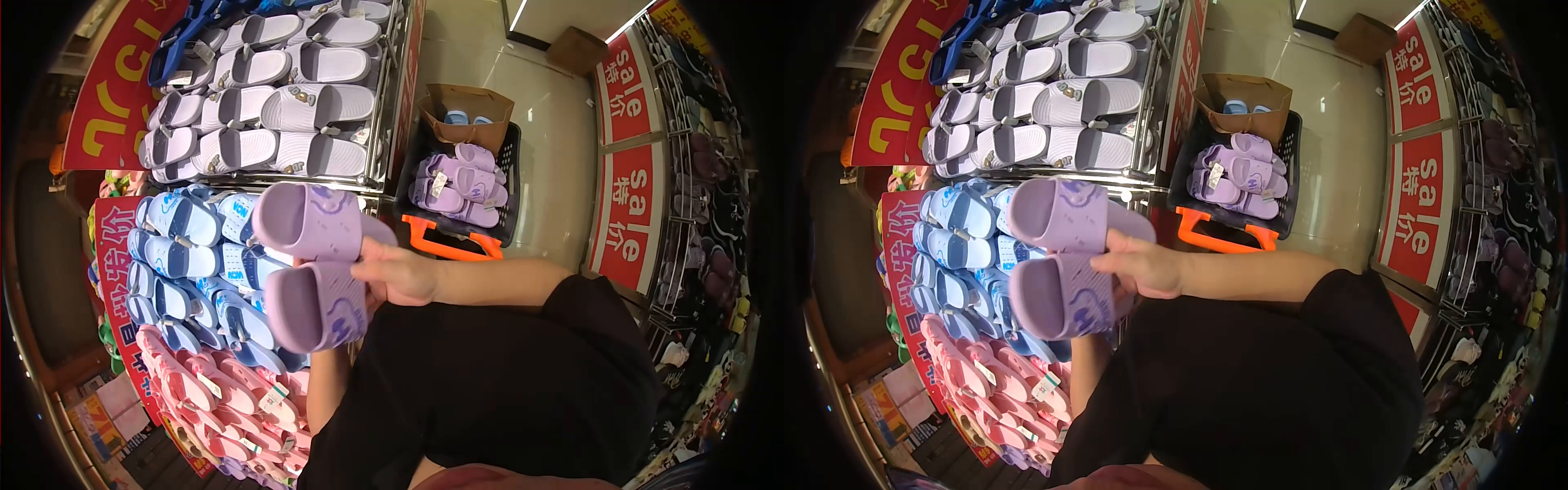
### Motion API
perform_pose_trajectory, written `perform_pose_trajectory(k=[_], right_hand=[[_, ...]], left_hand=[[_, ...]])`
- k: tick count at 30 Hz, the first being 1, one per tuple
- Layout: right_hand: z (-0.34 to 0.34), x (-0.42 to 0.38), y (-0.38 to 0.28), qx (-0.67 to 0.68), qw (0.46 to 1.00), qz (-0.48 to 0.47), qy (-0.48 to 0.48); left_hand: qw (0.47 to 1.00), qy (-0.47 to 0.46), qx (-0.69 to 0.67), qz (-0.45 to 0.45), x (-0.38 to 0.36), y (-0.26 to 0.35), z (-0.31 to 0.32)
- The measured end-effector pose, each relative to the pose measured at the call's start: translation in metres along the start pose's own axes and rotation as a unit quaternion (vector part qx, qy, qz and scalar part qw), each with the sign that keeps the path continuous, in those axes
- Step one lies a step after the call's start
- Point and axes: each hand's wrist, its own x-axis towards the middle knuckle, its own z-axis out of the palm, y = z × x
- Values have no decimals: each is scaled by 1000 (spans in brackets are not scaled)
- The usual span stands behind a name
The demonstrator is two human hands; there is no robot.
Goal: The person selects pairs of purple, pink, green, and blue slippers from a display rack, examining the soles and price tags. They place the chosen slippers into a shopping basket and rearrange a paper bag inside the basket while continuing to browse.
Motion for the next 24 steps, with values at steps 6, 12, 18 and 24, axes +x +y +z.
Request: perform_pose_trajectory(k=[6, 12, 18, 24], right_hand=[[-59, -10, -46, -71, 977, -166, 110], [-184, -45, -65, -188, 906, -108, 364], [-282, -58, -53, -203, 824, -1, 529], [-348, -45, -19, -287, 772, 72, 562]], left_hand=[[984, 34, 171, 46, 25, 14, 46], [988, -15, 149, -42, 5, 13, 36], [987, 8, 117, -109, -9, 18, 39], [983, 64, 108, -137, -28, 14, 28]])
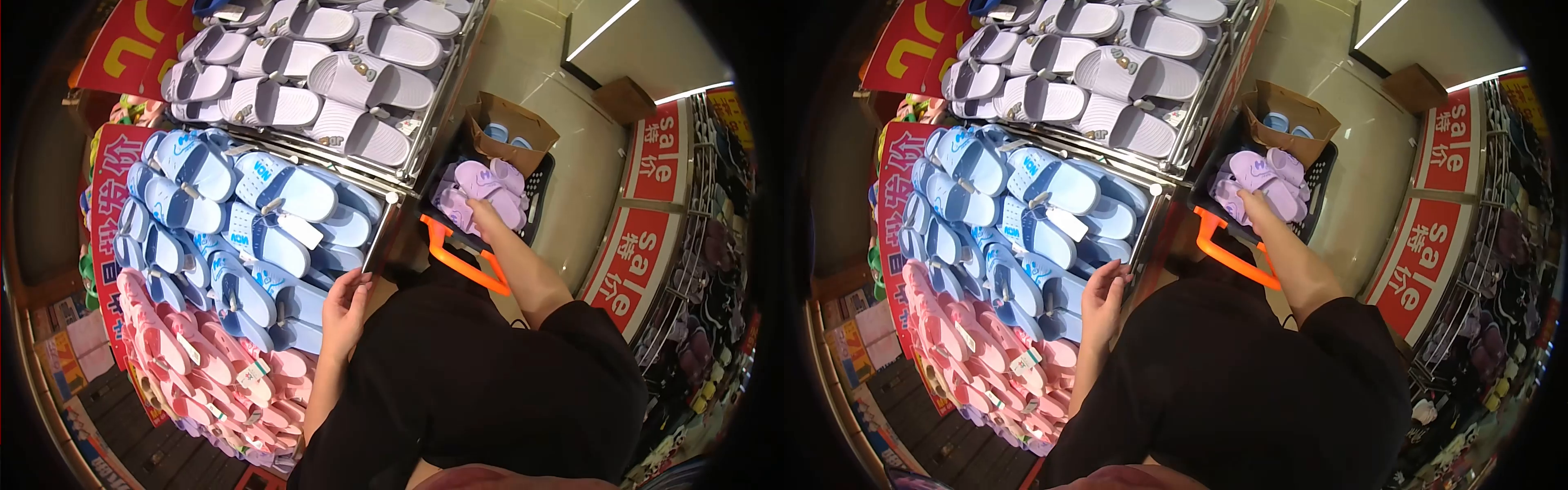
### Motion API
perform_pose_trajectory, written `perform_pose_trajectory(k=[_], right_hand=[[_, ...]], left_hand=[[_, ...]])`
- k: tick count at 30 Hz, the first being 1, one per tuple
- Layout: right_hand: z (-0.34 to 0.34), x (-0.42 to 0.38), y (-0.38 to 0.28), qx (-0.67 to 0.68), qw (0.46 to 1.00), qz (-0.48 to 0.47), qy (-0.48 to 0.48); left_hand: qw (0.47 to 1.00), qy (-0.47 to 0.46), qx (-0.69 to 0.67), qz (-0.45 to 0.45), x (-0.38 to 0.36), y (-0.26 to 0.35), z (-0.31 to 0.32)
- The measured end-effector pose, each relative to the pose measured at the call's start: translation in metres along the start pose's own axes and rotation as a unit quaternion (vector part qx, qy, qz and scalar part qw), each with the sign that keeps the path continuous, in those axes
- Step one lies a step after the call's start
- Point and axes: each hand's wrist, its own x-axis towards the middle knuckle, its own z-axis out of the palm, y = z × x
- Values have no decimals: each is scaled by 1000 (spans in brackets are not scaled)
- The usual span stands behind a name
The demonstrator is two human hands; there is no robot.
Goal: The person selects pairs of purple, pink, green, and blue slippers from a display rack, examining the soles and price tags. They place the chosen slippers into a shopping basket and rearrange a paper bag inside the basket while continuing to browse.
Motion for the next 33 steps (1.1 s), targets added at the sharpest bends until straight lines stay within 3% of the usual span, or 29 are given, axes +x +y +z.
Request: perform_pose_trajectory(k=[2, 4, 6, 8, 10, 14, 18, 22, 26, 28, 30, 33], right_hand=[[11, -9, -2, -179, 983, 3, 30], [20, -9, 6, -206, 978, -9, 24], [29, -6, 15, -310, 943, -85, 81], [38, -16, 16, -368, 916, -143, 74], [54, -72, -25, -368, 921, -107, -70], [53, -94, -37, -527, 823, -110, -183], [56, -117, -47, -563, 780, -134, -238], [59, -142, -51, -599, 757, -50, -258], [57, -178, -42, -620, 747, -151, -189], [43, -176, -16, -622, 729, -272, -87], [64, -201, -16, -619, 743, -254, -14], [60, -181, -4, -661, 705, -243, 78]], left_hand=[[999, -11, 38, 5, -5, -7, -7], [999, 14, 29, 2, -11, -12, -10], [997, 10, 80, 2, -18, -16, -14], [996, 57, 66, 5, -27, -19, -17], [994, 60, 93, 2, -37, -12, -19], [991, 123, 54, -3, -58, -9, -18], [987, 158, 4, 3, -75, -22, -17], [994, 111, 9, 10, -90, -34, -31], [995, 83, 8, 52, -100, -44, -54], [996, 64, 7, 66, -110, -46, -72], [997, 13, 19, 79, -121, -50, -97], [994, -40, 49, 92, -141, -59, -140]])
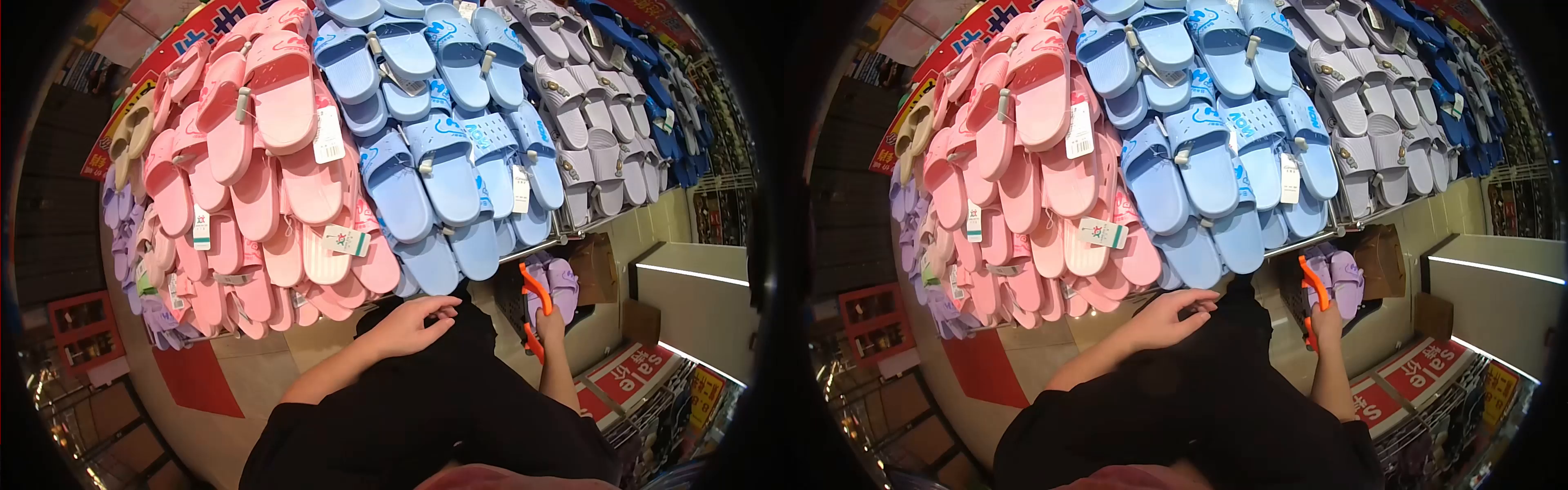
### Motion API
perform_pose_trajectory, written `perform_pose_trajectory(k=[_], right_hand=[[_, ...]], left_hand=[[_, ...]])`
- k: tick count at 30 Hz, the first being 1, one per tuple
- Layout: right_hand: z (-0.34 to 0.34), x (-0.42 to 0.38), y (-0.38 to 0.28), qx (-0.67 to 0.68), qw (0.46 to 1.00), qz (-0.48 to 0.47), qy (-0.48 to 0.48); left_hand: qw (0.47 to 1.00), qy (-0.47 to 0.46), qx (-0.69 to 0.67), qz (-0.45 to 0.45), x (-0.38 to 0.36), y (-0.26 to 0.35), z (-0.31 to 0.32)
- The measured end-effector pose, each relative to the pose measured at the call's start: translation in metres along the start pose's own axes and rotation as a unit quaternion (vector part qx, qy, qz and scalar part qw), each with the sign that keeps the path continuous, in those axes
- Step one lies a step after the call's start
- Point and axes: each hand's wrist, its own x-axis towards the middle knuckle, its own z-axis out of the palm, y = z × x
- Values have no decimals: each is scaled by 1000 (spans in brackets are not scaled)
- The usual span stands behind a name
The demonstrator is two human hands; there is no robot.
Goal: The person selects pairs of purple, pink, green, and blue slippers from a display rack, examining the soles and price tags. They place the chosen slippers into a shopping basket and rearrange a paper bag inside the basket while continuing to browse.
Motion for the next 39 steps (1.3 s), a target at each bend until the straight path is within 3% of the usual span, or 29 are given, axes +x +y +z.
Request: perform_pose_trajectory(k=[3, 5, 8, 10, 17, 25, 29, 37, 39], right_hand=[[13, -5, -10, -54, 995, 64, 62], [3, -22, -39, -76, 989, 114, 61], [9, -22, -32, -76, 989, 118, 53], [11, -23, -30, -68, 995, 66, 23], [37, -81, -63, -30, 998, 50, 33], [74, -168, -105, -45, 998, 33, 23], [104, -210, -116, -35, 997, 16, 66], [147, -286, -143, -27, 1000, 10, -3], [160, -305, -151, -25, 1000, -6, -6]], left_hand=[[997, -53, 53, 1, -30, 0, -43], [997, -68, 37, 16, -45, -22, -63], [995, -93, 28, -2, -70, -21, -88], [996, -89, 14, -3, -84, -26, -98], [996, -79, 31, 14, -128, -46, -109], [989, -107, 96, -34, -202, -54, -100], [987, -96, 104, -73, -245, -66, -92], [991, -80, 82, -70, -312, -85, -89], [994, -54, 94, -26, -319, -98, -95]])
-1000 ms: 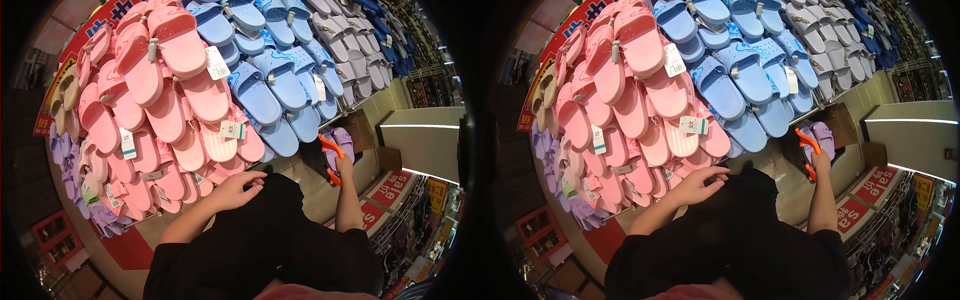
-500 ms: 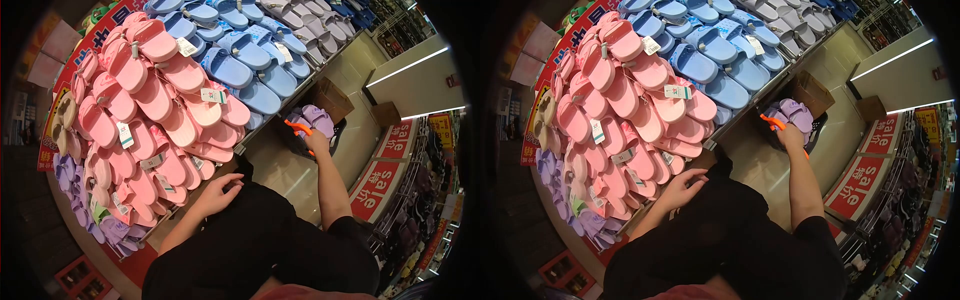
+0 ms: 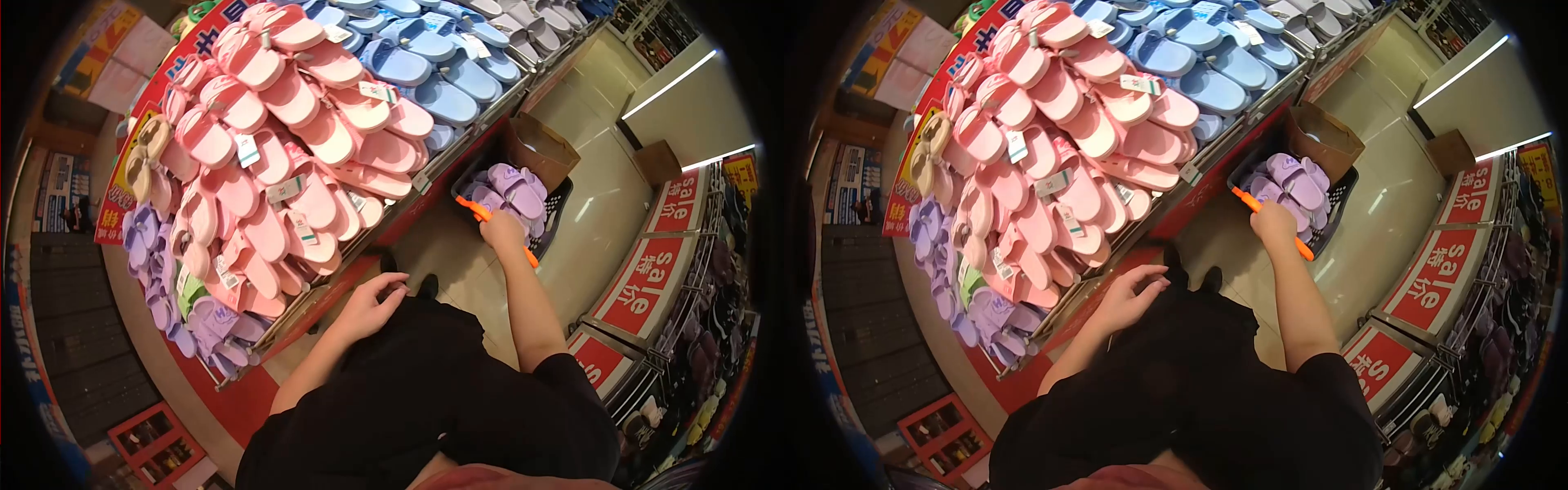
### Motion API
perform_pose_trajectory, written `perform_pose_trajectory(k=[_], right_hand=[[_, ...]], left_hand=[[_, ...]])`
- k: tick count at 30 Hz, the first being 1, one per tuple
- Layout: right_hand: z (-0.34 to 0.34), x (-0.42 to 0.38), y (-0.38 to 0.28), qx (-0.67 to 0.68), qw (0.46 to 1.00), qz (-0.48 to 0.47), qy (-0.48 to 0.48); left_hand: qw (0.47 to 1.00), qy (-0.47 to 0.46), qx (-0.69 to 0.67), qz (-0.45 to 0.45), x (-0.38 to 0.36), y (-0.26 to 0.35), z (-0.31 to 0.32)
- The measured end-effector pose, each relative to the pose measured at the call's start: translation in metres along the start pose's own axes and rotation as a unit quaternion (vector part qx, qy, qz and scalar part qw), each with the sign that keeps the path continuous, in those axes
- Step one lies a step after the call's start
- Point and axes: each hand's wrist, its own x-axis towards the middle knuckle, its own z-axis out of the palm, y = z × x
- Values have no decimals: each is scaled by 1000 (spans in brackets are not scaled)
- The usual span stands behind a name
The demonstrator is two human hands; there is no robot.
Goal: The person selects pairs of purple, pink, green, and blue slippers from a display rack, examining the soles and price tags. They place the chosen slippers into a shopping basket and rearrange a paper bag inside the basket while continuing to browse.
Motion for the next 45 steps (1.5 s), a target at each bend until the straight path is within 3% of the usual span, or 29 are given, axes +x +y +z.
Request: perform_pose_trajectory(k=[5, 7, 9, 15, 26, 34, 43, 45], right_hand=[[38, -45, -19, -4, 1000, -21, 13], [53, -65, -26, 1, 999, -35, 18], [64, -85, -37, 1, 998, -49, 26], [94, -151, -73, 1, 1000, -25, 16], [164, -264, -128, -30, 999, 23, 30], [192, -331, -157, -16, 1000, -12, 7], [206, -369, -144, 106, 987, -78, -88], [200, -352, -135, 285, 909, -13, -305]], left_hand=[[999, 38, -1, 22, -27, -15, -17], [999, 26, -3, -26, -42, -16, -26], [999, 29, -9, -19, -57, -28, -35], [1000, 20, -10, -6, -108, -57, -83], [995, -67, -73, -1, -185, -145, -174], [990, -138, -44, 1, -188, -151, -187], [990, -128, -43, -45, -196, -151, -163], [991, -123, -25, -56, -201, -157, -157]])
